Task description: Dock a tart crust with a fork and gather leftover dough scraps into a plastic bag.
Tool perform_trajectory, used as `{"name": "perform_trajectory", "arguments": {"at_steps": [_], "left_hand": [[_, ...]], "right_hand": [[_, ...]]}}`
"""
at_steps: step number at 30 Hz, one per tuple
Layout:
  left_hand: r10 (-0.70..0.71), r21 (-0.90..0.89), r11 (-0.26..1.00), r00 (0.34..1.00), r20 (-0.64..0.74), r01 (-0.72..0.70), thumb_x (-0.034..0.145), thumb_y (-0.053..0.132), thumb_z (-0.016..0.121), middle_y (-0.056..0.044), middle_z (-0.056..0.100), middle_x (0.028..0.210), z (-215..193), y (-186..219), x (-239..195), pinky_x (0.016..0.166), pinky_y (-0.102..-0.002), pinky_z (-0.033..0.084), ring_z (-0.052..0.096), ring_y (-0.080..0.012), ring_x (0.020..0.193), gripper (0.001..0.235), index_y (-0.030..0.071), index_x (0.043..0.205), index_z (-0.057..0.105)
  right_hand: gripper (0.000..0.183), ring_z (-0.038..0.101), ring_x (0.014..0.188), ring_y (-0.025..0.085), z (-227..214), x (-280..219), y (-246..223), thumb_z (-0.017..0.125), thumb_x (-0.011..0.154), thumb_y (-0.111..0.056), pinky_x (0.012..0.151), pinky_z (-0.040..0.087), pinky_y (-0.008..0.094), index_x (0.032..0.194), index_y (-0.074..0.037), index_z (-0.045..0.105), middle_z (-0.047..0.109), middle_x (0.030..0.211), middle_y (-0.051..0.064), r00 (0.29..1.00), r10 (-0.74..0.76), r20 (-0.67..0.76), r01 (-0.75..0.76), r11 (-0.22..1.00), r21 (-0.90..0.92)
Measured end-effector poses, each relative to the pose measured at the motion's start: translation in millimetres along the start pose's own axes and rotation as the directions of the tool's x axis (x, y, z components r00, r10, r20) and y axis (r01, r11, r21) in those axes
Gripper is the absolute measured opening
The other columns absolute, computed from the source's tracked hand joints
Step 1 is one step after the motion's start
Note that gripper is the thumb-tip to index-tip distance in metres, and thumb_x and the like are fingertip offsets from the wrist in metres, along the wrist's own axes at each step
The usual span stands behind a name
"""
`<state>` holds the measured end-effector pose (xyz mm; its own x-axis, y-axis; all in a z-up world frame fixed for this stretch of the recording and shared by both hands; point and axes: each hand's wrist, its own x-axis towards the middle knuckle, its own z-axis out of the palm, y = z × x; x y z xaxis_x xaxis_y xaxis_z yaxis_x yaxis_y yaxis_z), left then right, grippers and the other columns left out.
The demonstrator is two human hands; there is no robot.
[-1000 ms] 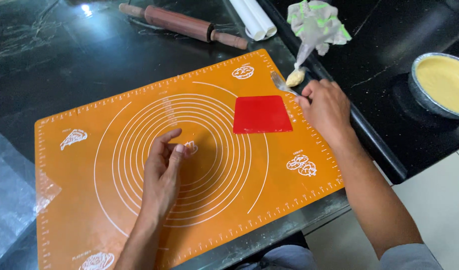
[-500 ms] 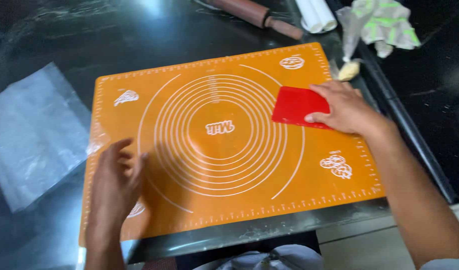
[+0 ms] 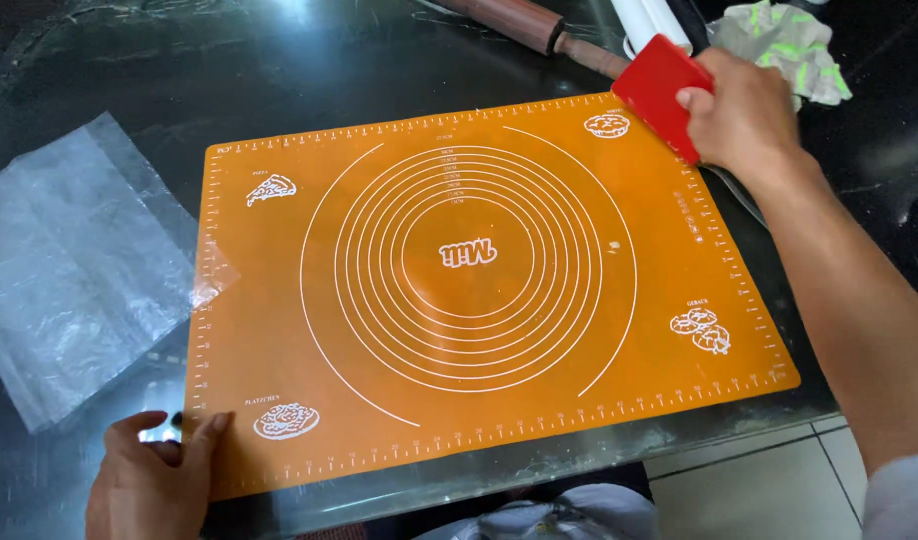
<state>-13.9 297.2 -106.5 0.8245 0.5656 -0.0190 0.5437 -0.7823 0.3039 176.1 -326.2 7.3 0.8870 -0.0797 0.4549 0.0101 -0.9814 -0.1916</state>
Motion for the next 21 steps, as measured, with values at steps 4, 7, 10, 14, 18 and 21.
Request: {"name": "perform_trajectory", "arguments": {"at_steps": [4,7,10,14,18,21], "left_hand": [[-0.013,0.015,1.0,0.999,0.045,0.012,0.076,0.06,0.085,-0.011,0.074,0.085,1,-6,10,0.077,-0.048,0.057,0.073,-0.0323,0.084,0.066,0.006,0.111,0.072],[-0.007,0.0,1.0,0.999,0.047,0.007,0.075,0.061,0.085,-0.01,0.071,0.087,4,-10,11,0.077,-0.047,0.057,0.073,-0.0315,0.084,0.065,0.007,0.108,0.073],[0.041,0.005,0.999,0.998,0.049,-0.041,0.078,0.062,0.085,-0.011,0.076,0.086,7,-14,14,0.078,-0.046,0.057,0.073,-0.0302,0.085,0.065,0.005,0.107,0.072],[0.111,0.027,0.993,0.994,0.019,-0.112,0.078,0.059,0.086,-0.012,0.075,0.086,10,-20,21,0.077,-0.045,0.057,0.072,-0.0309,0.085,0.061,0.005,0.103,0.074],[0.063,0.02,0.998,0.995,0.082,-0.065,0.075,0.059,0.089,-0.013,0.071,0.084,22,-30,34,0.074,-0.044,0.059,0.07,-0.0293,0.081,0.065,0.004,0.106,0.074],[0.085,-0.009,0.996,0.992,0.098,-0.085,0.073,0.059,0.09,-0.013,0.07,0.086,21,-37,40,0.073,-0.044,0.059,0.07,-0.0286,0.078,0.067,0.003,0.106,0.073]], "right_hand": [[0.019,0.068,0.088,0.048,38,3,-12,0.074,0.098,-0.016,0.076,0.053,0.056,0.111,-0.003,0.071,0.073,0.094,0.026,1.0,0.011,-0.016,-0.014,0.988,-0.154],[0.022,0.073,0.091,0.037,41,-33,-76,0.061,0.093,-0.002,0.08,0.057,0.05,0.113,-0.006,0.07,0.076,0.097,0.015,1.0,-0.016,0.0,0.016,0.999,0.04],[0.028,0.072,0.089,0.034,26,-92,-153,0.057,0.091,-0.002,0.075,0.057,0.047,0.117,-0.004,0.067,0.076,0.097,0.013,0.969,-0.246,-0.028,0.247,0.944,0.218],[0.035,0.073,0.098,0.034,-4,-159,-198,0.052,0.089,0.001,0.085,0.058,0.045,0.118,-0.007,0.07,0.075,0.109,0.015,0.893,-0.443,0.074,0.406,0.868,0.286],[0.036,0.071,0.107,0.03,-9,-146,-149,0.052,0.089,0.0,0.089,0.056,0.042,0.119,-0.007,0.072,0.075,0.118,0.014,0.874,-0.479,0.082,0.432,0.843,0.319],[0.034,0.074,0.081,0.032,-8,-70,-68,0.05,0.098,-0.002,0.066,0.056,0.043,0.124,-0.006,0.07,0.075,0.098,0.015,0.986,-0.156,0.061,0.139,0.967,0.214]]}}
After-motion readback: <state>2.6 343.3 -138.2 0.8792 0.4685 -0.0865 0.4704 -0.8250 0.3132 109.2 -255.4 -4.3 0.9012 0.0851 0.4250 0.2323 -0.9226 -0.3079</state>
